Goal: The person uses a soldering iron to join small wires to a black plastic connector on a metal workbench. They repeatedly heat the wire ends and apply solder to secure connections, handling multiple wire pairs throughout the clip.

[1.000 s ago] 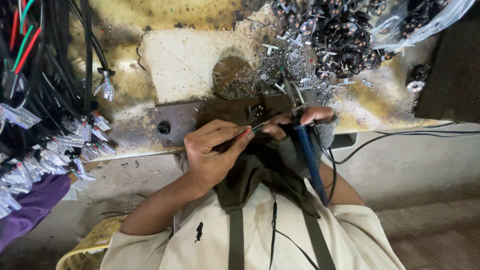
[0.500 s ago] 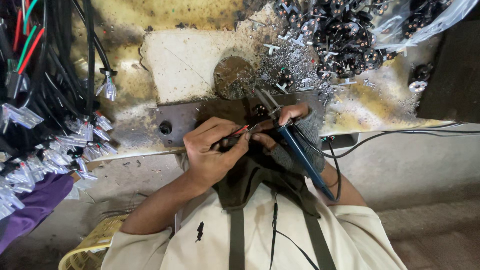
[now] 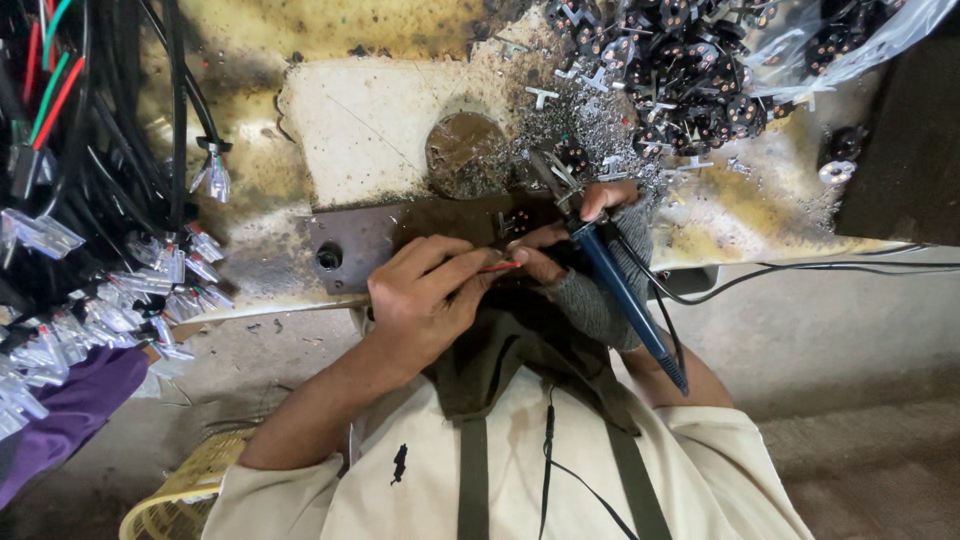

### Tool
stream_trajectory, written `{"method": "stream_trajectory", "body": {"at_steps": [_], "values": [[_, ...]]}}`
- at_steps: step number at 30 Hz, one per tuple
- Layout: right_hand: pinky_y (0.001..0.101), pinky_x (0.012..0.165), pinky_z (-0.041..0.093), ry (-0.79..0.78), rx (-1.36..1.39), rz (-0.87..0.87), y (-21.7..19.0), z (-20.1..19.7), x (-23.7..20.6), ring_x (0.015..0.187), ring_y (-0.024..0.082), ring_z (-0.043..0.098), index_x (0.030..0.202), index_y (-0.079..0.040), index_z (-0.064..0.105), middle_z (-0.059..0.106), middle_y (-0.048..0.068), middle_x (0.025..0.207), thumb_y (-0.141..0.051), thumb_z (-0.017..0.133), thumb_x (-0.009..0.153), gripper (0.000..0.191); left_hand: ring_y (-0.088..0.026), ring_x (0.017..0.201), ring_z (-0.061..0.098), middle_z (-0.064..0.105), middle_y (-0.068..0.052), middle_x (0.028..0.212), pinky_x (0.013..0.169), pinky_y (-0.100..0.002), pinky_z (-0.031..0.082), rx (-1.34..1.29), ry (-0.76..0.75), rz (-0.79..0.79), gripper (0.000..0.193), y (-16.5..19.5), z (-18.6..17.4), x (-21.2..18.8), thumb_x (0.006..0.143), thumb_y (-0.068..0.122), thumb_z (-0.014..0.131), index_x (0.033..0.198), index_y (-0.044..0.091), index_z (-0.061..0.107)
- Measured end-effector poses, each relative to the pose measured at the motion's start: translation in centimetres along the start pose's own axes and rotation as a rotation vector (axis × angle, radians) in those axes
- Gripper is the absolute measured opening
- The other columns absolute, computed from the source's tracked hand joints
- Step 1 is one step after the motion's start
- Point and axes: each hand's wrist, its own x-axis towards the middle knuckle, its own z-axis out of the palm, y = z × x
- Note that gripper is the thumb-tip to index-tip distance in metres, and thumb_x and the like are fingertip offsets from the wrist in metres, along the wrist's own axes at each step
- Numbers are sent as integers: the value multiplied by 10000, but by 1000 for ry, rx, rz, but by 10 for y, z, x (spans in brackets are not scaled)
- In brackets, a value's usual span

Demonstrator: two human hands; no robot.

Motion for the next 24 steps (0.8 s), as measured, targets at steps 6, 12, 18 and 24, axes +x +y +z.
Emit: {"method": "stream_trajectory", "body": {"at_steps": [6, 12, 18, 24], "values": [[314, 804, 492, 190, 135, -174, 27, 14, -1, 931, 149, 640, 1077, -62, 448, 661, 56, 1003, -109, 774, 888, 380, -240, 664, 628, 664, -90, 836, 607, -370, 512, 210, 113, -203, 157, -9, 0, 24, 905, 59, 836, 985, 46, 702], [321, 778, 572, -202, 1025, 322, 46, 15, -6, 843, 176, 683, 1056, -32, 538, 688, 103, 959, -141, 729, 1014, 224, -237, 649, 640, 656, -81, 799, 605, -358, 516, 219, 111, -194, 178, -18, 9, 39, 894, 84, 817, 860, 53, 645], [302, 851, 514, 223, 328, -80, 22, 17, -29, 960, 179, 627, 1224, -15, 437, 601, 87, 1096, -99, 781, 884, 491, -186, 555, 608, 649, -79, 749, 493, -331, 456, -106, -110, -312, 138, -1, 2, 10, 858, 95, 819, 923, 18, 725], [277, 746, 506, 233, 161, -175, 54, 8, -50, 851, 180, 619, 1157, -55, 494, 634, 105, 994, -43, 708, 955, 295, -197, 612, 608, 644, -78, 766, 563, -337, 482, -42, -11, -224, 142, -6, 18, -3, 877, 95, 838, 925, 33, 721]]}}
